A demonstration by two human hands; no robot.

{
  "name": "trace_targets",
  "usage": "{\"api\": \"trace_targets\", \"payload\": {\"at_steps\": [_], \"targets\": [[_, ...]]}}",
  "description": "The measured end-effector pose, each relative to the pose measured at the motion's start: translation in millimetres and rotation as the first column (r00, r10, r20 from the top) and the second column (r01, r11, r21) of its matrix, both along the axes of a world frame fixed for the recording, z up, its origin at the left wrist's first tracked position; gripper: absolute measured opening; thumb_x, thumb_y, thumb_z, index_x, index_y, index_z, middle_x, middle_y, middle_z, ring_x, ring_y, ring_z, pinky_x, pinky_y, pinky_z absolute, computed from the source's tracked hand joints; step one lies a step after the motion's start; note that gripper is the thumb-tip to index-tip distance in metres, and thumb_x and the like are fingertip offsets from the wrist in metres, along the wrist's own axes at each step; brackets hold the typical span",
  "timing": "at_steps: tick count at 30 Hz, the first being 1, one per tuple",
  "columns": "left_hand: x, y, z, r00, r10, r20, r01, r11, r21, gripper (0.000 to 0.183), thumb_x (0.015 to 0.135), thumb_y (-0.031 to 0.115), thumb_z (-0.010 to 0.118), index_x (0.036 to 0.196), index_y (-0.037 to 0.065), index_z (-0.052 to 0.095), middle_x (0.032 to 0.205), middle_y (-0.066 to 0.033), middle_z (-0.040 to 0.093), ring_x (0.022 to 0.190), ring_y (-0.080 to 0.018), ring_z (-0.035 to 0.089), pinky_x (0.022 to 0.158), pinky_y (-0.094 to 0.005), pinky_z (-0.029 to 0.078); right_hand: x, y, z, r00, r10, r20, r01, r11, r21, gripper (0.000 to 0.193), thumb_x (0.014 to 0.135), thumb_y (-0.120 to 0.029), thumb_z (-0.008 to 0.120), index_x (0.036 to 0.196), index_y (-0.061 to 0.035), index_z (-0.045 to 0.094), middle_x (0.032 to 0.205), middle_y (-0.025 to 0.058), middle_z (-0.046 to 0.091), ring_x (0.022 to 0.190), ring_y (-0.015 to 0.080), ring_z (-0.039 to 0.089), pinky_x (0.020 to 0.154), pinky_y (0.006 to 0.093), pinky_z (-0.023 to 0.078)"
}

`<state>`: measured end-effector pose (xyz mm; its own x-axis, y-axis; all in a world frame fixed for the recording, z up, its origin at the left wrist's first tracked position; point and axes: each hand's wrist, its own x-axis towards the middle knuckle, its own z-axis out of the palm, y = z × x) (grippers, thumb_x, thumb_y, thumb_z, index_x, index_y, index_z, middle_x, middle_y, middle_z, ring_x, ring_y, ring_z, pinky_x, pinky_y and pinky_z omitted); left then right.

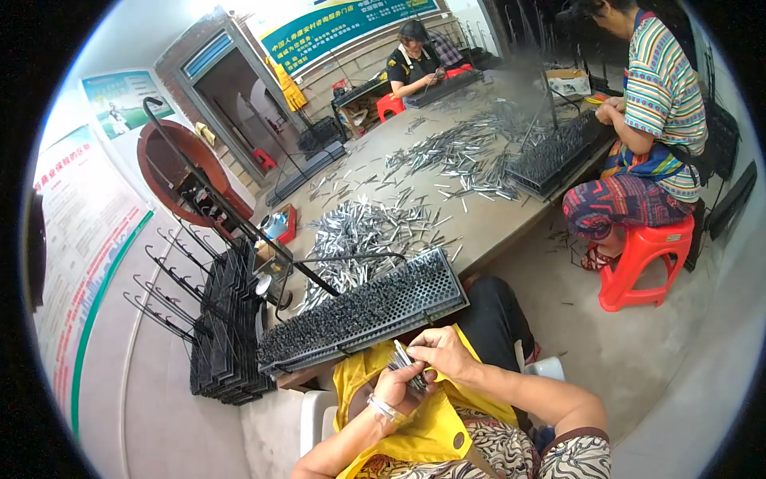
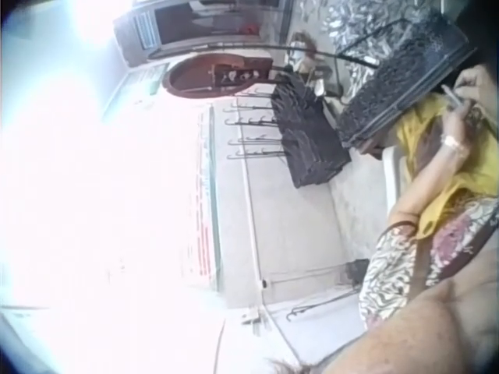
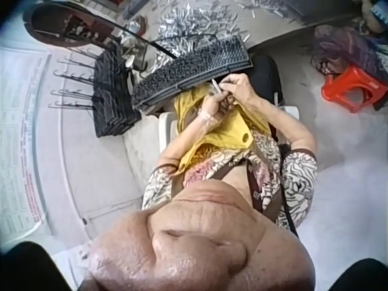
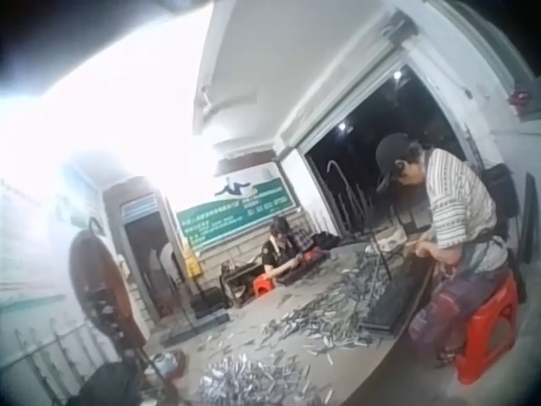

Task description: The person is inserting small metal pins into a perforated board template as part of an assembly process.

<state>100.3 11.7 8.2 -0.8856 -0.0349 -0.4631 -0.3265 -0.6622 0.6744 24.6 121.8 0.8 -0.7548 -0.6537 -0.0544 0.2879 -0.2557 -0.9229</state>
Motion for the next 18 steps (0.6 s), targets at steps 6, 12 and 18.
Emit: {"api": "trace_targets", "payload": {"at_steps": [6, 12, 18], "targets": [[0, 0, -1, 0.999, 0.019, 0.045, -0.02, 1.0, 0.022, 0.017, 0.084, 0.008, 0.05, 0.1, 0.003, 0.05, 0.088, -0.0097, 0.057, 0.075, -0.0206, 0.057, 0.061, -0.0326, 0.048, -5, 1, -11, 0.999, 0.013, 0.045, -0.01, 0.998, -0.063, 0.012, 0.078, -0.008, 0.058, 0.077, 0.0031, 0.06, 0.063, 0.0049, 0.058, 0.044, 0.0062, 0.048, 0.038, 0.0183, 0.038], [-3, -2, -3, 0.998, -0.034, 0.048, 0.03, 0.996, 0.086, 0.018, 0.085, 0.007, 0.048, 0.102, 0.001, 0.05, 0.09, -0.0114, 0.057, 0.079, -0.022, 0.057, 0.07, -0.0329, 0.05, -13, 0, -11, 0.998, -0.048, 0.049, 0.052, 0.994, -0.092, 0.011, 0.079, -0.007, 0.057, 0.077, 0.0035, 0.061, 0.064, 0.0054, 0.059, 0.045, 0.0072, 0.049, 0.041, 0.0194, 0.04], [-3, -3, -1, 0.997, -0.049, 0.064, 0.045, 0.997, 0.067, 0.021, 0.084, 0.006, 0.048, 0.104, -0.001, 0.049, 0.09, -0.0114, 0.057, 0.08, -0.0222, 0.057, 0.069, -0.0318, 0.051, -20, 2, -23, 1.0, 0.016, 0.015, -0.014, 0.995, -0.097, 0.011, 0.078, -0.006, 0.058, 0.079, 0.0039, 0.061, 0.066, 0.0076, 0.061, 0.049, 0.0086, 0.053, 0.044, 0.0202, 0.043]]}}
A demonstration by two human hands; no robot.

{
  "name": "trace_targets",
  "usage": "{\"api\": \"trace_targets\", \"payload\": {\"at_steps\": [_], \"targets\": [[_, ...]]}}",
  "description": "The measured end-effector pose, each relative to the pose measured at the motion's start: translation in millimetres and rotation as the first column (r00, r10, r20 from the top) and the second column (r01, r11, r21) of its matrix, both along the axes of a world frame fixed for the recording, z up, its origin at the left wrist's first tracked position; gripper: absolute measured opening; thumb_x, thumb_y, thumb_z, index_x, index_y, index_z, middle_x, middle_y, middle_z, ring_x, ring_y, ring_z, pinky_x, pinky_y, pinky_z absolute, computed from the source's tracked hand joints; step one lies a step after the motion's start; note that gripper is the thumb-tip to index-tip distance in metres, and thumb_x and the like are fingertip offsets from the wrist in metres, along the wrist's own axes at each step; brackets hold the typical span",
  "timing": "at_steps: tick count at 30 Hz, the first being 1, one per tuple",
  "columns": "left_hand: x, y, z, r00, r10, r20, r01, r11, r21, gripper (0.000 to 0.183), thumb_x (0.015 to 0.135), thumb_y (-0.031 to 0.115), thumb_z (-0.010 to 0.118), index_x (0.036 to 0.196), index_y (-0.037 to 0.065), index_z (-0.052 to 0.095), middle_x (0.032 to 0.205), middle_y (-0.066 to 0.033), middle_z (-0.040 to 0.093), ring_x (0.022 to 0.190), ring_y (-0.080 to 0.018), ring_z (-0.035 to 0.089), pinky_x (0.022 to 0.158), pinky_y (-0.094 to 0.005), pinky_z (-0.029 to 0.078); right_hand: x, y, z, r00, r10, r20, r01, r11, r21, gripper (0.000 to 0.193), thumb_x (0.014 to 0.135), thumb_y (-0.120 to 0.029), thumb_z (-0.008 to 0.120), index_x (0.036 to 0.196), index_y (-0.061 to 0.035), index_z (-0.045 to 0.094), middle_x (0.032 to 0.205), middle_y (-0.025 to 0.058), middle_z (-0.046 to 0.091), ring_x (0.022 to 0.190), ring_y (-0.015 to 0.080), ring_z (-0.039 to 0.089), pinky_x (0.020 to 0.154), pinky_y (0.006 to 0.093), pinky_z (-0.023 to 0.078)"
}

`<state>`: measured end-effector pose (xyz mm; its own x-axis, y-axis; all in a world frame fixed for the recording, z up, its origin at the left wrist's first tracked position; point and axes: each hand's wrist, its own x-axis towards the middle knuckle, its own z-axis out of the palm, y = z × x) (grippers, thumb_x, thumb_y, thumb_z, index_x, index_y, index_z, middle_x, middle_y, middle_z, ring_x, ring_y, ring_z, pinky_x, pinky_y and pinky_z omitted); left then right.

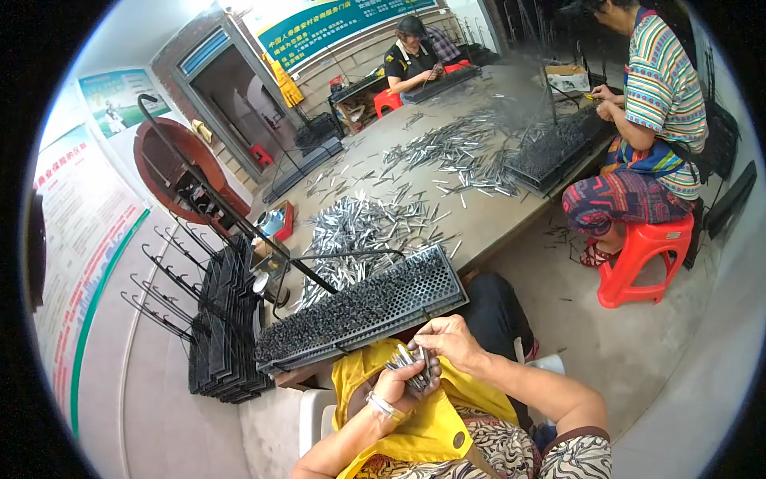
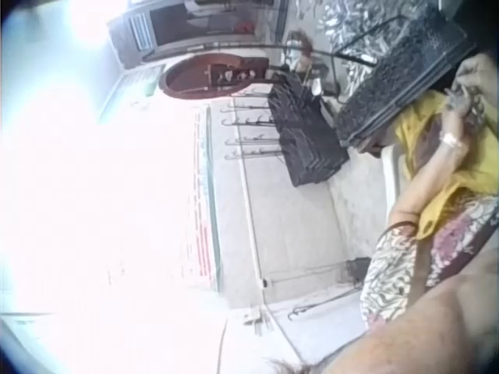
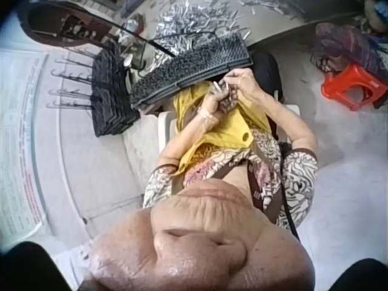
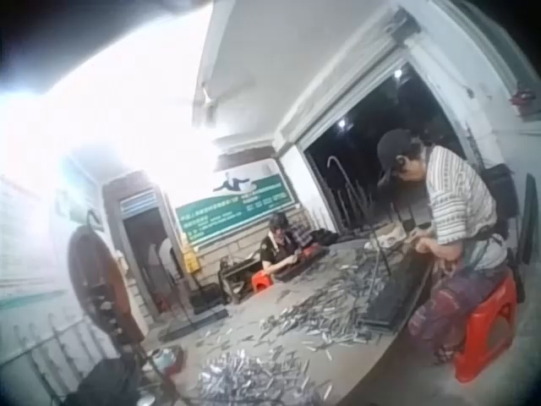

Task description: The person is inserting small metal pins into a perforated board template as part of an assembly process.

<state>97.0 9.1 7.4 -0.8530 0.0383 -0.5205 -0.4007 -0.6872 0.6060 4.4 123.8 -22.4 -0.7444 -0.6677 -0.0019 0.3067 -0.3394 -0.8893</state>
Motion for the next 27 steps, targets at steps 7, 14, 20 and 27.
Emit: {"api": "trace_targets", "payload": {"at_steps": [7, 14, 20, 27], "targets": [[2, -2, -5, 0.999, 0.02, 0.036, -0.021, 1.0, 0.003, 0.019, 0.084, 0.007, 0.05, 0.101, -0.001, 0.05, 0.09, -0.0117, 0.057, 0.08, -0.0221, 0.057, 0.069, -0.0309, 0.05, -3, 2, 5, 1.0, 0.002, -0.012, -0.002, 1.0, 0.024, 0.012, 0.078, -0.007, 0.061, 0.079, 0.0048, 0.061, 0.065, 0.0077, 0.06, 0.052, 0.0096, 0.055, 0.047, 0.0223, 0.046], [1, -4, -3, 0.998, 0.007, 0.063, -0.006, 1.0, -0.023, 0.018, 0.084, 0.007, 0.049, 0.1, -0.002, 0.05, 0.089, -0.0128, 0.057, 0.079, -0.0226, 0.057, 0.07, -0.0308, 0.05, -7, 3, 5, 0.998, 0.061, -0.021, -0.059, 0.994, 0.097, 0.012, 0.076, -0.009, 0.064, 0.078, 0.0028, 0.062, 0.063, 0.0056, 0.059, 0.052, 0.0098, 0.054, 0.047, 0.0222, 0.046], [0, -6, -9, 0.999, 0.014, 0.049, -0.017, 0.998, 0.065, 0.021, 0.084, 0.006, 0.049, 0.1, -0.008, 0.05, 0.09, -0.0158, 0.059, 0.078, -0.0256, 0.06, 0.066, -0.0327, 0.054, -11, 1, -1, 0.997, 0.068, -0.028, -0.065, 0.992, 0.106, 0.013, 0.074, -0.009, 0.066, 0.077, 0.0027, 0.062, 0.062, 0.0049, 0.058, 0.051, 0.0096, 0.054, 0.045, 0.0218, 0.045], [7, -7, -13, 0.999, 0.005, 0.037, -0.009, 0.995, 0.099, 0.021, 0.085, 0.006, 0.048, 0.102, -0.006, 0.049, 0.091, -0.0149, 0.059, 0.079, -0.0253, 0.06, 0.067, -0.0332, 0.053, -2, 1, 2, 1.0, 0.023, 0.006, -0.023, 0.991, 0.129, 0.013, 0.072, -0.006, 0.068, 0.075, 0.004, 0.061, 0.062, 0.0071, 0.058, 0.049, 0.0112, 0.054, 0.044, 0.0222, 0.045]]}}
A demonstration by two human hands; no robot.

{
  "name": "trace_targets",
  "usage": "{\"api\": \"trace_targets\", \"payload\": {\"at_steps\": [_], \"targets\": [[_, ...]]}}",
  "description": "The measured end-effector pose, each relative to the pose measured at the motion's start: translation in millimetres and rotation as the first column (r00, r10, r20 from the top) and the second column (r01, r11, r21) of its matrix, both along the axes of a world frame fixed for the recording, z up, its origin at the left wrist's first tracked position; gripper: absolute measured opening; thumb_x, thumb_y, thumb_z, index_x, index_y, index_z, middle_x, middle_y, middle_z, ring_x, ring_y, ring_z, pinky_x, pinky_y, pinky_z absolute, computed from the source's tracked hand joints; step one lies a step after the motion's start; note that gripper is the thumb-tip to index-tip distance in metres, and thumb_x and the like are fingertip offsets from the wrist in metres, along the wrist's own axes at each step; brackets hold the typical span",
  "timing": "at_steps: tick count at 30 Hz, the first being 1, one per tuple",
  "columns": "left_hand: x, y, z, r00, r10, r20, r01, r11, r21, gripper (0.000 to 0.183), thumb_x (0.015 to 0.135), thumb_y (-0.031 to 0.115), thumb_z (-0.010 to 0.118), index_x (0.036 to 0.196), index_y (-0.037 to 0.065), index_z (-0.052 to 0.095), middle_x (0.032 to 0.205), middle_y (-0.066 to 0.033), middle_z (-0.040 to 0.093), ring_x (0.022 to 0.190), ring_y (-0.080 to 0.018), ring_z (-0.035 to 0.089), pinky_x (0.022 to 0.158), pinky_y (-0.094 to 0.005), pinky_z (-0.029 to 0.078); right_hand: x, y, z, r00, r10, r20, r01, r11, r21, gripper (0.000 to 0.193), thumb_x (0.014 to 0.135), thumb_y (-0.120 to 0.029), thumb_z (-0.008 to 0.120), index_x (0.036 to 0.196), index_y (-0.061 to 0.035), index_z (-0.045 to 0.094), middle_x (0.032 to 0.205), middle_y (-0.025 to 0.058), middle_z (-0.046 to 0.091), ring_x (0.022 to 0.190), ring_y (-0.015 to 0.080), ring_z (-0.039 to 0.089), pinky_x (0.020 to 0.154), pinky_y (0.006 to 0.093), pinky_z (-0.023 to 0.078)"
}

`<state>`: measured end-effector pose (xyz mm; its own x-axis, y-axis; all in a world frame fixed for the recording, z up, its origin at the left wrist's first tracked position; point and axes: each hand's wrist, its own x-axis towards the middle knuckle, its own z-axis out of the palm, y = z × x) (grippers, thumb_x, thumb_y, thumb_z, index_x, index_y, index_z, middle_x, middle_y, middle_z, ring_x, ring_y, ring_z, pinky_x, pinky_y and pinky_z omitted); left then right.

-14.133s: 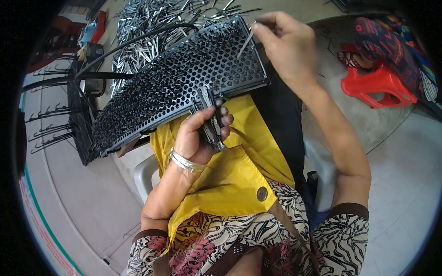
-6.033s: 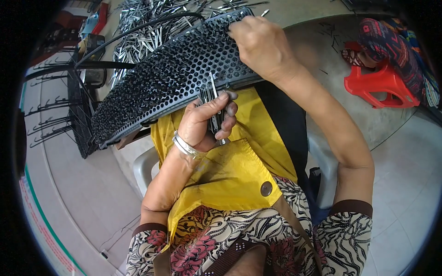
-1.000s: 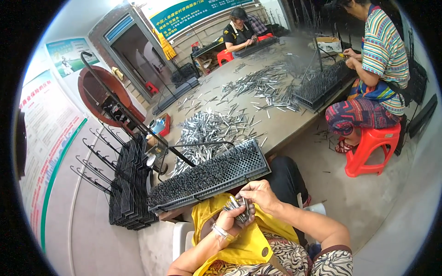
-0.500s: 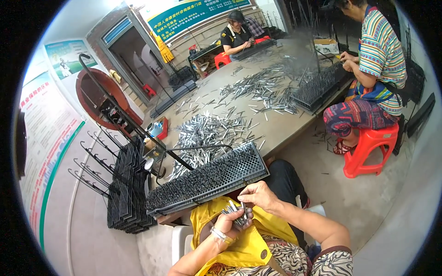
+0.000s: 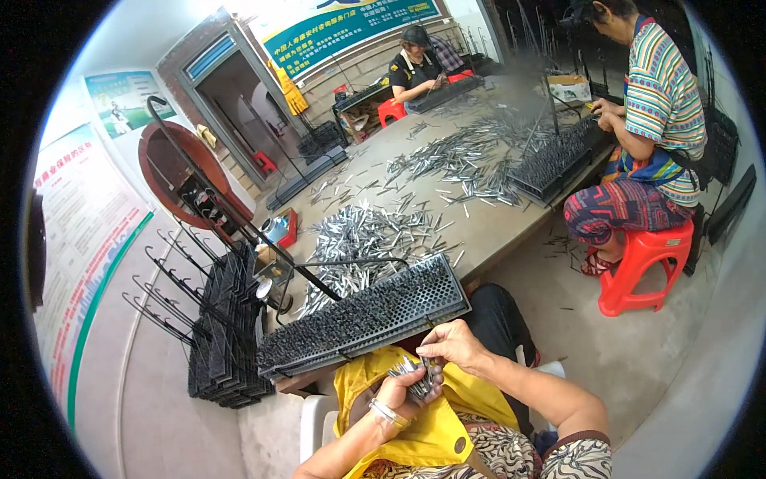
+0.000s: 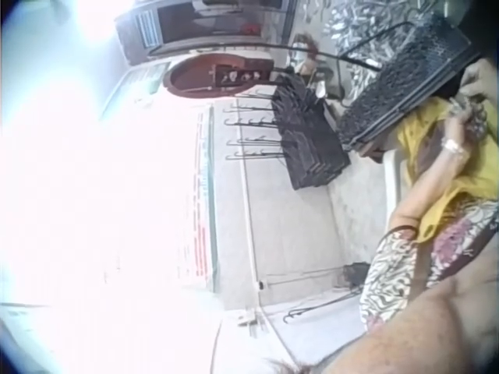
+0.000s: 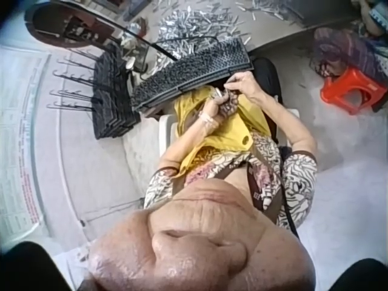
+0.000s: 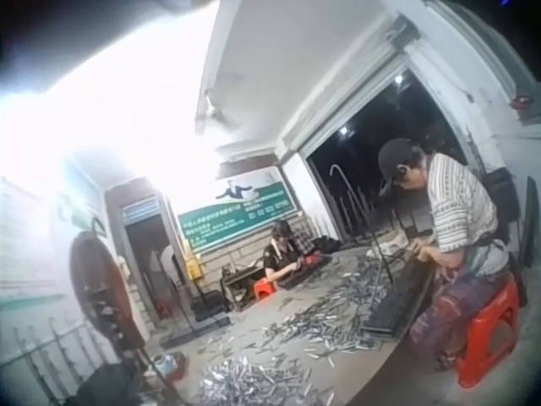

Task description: The person is inserting small metal pins into a perforated board template as part of an assembly process.

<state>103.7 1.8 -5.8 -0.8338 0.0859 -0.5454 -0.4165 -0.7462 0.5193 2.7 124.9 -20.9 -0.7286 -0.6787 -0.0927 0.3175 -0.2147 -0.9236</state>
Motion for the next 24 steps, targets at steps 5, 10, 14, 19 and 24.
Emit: {"api": "trace_targets", "payload": {"at_steps": [5, 10, 14, 19, 24], "targets": [[2, 5, 4, 0.999, 0.037, 0.006, -0.037, 0.999, 0.011, 0.022, 0.085, 0.005, 0.045, 0.106, -0.003, 0.047, 0.093, -0.0163, 0.059, 0.08, -0.0282, 0.06, 0.068, -0.0365, 0.053, 2, 3, 1, 1.0, -0.021, -0.013, 0.021, 1.0, -0.003, 0.013, 0.071, -0.005, 0.068, 0.076, 0.0045, 0.06, 0.064, 0.0088, 0.06, 0.048, 0.0121, 0.055, 0.044, 0.0226, 0.045], [-4, 10, 23, 0.999, 0.045, 0.012, -0.043, 0.99, -0.134, 0.021, 0.085, 0.007, 0.045, 0.105, 0.001, 0.048, 0.094, -0.0121, 0.058, 0.082, -0.0254, 0.059, 0.072, -0.0374, 0.052, -6, 6, 6, 0.994, -0.037, -0.1, 0.041, 0.998, 0.039, 0.009, 0.071, -0.003, 0.067, 0.075, 0.0023, 0.061, 0.067, 0.0059, 0.061, 0.058, 0.0096, 0.056, 0.052, 0.0225, 0.046], [-22, -6, 29, 0.991, 0.116, 0.074, -0.095, 0.965, -0.243, 0.016, 0.084, 0.001, 0.043, 0.098, -0.004, 0.048, 0.092, -0.0169, 0.058, 0.078, -0.0294, 0.061, 0.064, -0.0377, 0.055, -16, 4, 3, 0.98, -0.183, -0.074, 0.182, 0.983, -0.012, 0.009, 0.073, -0.002, 0.064, 0.08, 0.0023, 0.06, 0.069, 0.0077, 0.061, 0.056, 0.0121, 0.057, 0.051, 0.0235, 0.047], [-44, -39, 15, 0.997, 0.072, 0.034, -0.059, 0.954, -0.294, 0.011, 0.085, 0.002, 0.044, 0.094, -0.004, 0.047, 0.087, -0.0176, 0.059, 0.071, -0.0247, 0.061, 0.059, -0.0339, 0.054, -28, 10, 1, 0.969, -0.244, 0.045, 0.246, 0.968, -0.057, 0.007, 0.077, -0.001, 0.06, 0.083, 0.0024, 0.058, 0.074, 0.0092, 0.061, 0.061, 0.0137, 0.057, 0.055, 0.0239, 0.047], [-59, -38, -10, 0.999, 0.034, -0.022, -0.038, 0.974, -0.224, 0.011, 0.084, 0.001, 0.046, 0.095, -0.002, 0.047, 0.085, -0.0166, 0.059, 0.07, -0.0241, 0.061, 0.059, -0.0328, 0.054, -32, 12, -13, 0.953, -0.29, 0.09, 0.29, 0.957, 0.009, 0.008, 0.077, -0.002, 0.061, 0.083, 0.0025, 0.058, 0.075, 0.0093, 0.061, 0.061, 0.0133, 0.057, 0.055, 0.023, 0.047]]}}
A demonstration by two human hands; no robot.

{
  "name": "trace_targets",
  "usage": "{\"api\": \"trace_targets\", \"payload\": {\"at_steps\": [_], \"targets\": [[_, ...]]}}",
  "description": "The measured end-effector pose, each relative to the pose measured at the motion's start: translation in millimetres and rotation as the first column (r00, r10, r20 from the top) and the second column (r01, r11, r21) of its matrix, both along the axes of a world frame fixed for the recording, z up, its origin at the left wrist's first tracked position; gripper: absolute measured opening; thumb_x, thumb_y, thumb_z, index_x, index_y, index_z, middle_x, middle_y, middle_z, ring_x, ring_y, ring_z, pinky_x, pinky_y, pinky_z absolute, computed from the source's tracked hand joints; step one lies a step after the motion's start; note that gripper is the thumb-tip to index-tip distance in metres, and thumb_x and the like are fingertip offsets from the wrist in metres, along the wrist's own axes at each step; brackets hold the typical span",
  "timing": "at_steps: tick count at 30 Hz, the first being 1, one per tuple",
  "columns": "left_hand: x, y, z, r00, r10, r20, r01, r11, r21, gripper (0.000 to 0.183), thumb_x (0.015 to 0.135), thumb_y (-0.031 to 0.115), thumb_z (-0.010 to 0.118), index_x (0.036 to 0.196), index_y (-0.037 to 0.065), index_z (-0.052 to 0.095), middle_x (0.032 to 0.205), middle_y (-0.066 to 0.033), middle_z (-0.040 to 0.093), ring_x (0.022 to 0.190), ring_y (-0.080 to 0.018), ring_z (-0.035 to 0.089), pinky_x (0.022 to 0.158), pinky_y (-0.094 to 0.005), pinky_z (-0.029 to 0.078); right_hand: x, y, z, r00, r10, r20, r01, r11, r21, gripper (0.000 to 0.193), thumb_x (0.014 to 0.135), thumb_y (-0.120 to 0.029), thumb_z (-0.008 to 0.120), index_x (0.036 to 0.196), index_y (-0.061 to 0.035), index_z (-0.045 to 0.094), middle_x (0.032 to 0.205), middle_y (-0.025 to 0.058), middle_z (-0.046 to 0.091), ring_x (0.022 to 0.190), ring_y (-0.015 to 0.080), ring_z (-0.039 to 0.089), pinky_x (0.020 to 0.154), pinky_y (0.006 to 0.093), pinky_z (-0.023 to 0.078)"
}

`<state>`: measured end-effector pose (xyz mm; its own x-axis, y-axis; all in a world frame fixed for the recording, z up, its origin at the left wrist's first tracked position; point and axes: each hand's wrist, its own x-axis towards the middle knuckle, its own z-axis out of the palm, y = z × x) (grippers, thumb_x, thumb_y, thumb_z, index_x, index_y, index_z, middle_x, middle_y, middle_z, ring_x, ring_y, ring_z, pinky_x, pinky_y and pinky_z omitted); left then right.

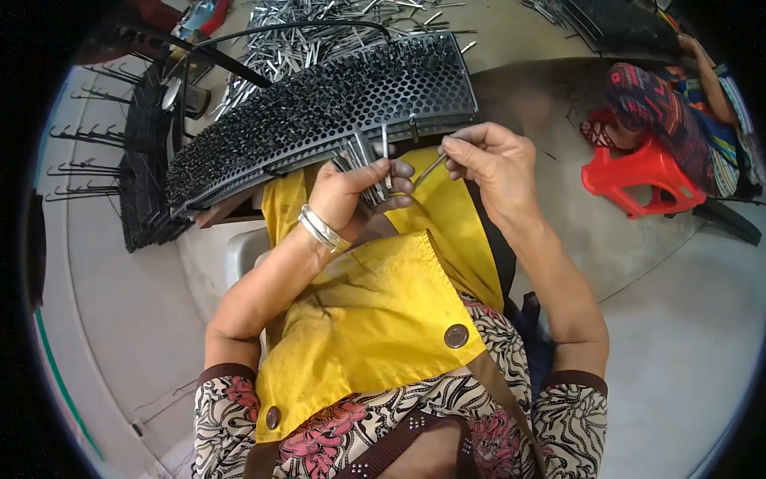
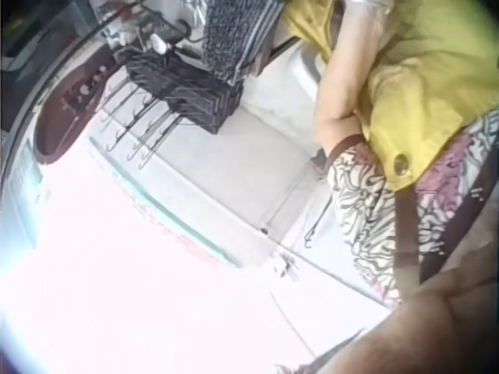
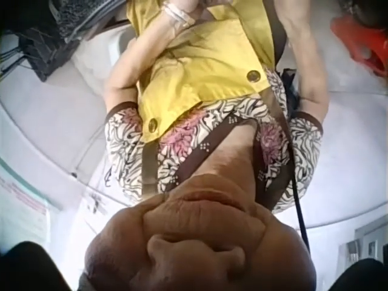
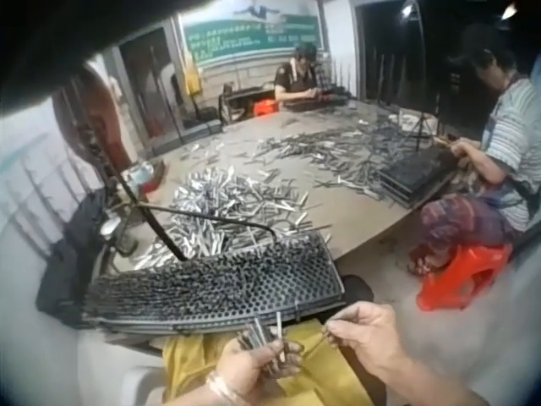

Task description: The person is inserting small metal pins into a perforated board template as part of an assembly process.

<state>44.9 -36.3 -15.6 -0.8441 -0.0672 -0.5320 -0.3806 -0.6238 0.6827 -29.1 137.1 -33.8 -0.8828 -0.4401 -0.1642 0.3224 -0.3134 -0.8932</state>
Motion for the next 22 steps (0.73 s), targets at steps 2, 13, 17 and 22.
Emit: {"api": "trace_targets", "payload": {"at_steps": [2, 13, 17, 22], "targets": [[-4, 4, -2, 0.997, -0.019, -0.072, 0.022, 0.999, 0.042, 0.012, 0.084, 0.001, 0.047, 0.095, -0.001, 0.046, 0.084, -0.0158, 0.06, 0.07, -0.0234, 0.061, 0.06, -0.032, 0.053, -2, 2, -2, 0.999, -0.047, -0.013, 0.048, 0.997, 0.069, 0.008, 0.077, -0.002, 0.061, 0.083, 0.0022, 0.058, 0.075, 0.0092, 0.061, 0.06, 0.0129, 0.057, 0.055, 0.0224, 0.047], [-19, -3, -24, 0.985, 0.0, 0.172, -0.037, 0.977, 0.209, 0.014, 0.082, 0.002, 0.052, 0.095, -0.001, 0.051, 0.083, -0.013, 0.059, 0.071, -0.0217, 0.06, 0.064, -0.0348, 0.053, -45, -12, 19, 0.858, -0.148, -0.492, 0.328, 0.895, 0.303, 0.008, 0.077, 0.001, 0.06, 0.084, 0.0051, 0.06, 0.077, 0.0079, 0.061, 0.064, 0.0106, 0.056, 0.059, 0.0223, 0.047], [-17, -2, -18, 0.995, -0.024, 0.101, -0.008, 0.953, 0.301, 0.015, 0.082, 0.003, 0.052, 0.097, -0.001, 0.052, 0.083, -0.0132, 0.059, 0.072, -0.0231, 0.059, 0.063, -0.036, 0.052, -68, -34, 18, 0.723, -0.159, -0.672, 0.406, 0.885, 0.227, 0.01, 0.076, 0.002, 0.062, 0.085, 0.0048, 0.061, 0.078, 0.0065, 0.061, 0.066, 0.009, 0.057, 0.06, 0.0195, 0.047], [-9, -5, -17, 0.992, -0.036, 0.124, 0.003, 0.965, 0.262, 0.018, 0.082, 0.006, 0.054, 0.098, 0.001, 0.051, 0.084, -0.0141, 0.059, 0.072, -0.0253, 0.059, 0.064, -0.0359, 0.052, -74, -71, 6, 0.682, -0.148, -0.716, 0.389, 0.903, 0.184, 0.01, 0.074, 0.003, 0.063, 0.084, 0.0036, 0.062, 0.078, 0.0068, 0.061, 0.065, 0.0083, 0.056, 0.061, 0.0183, 0.046]]}}
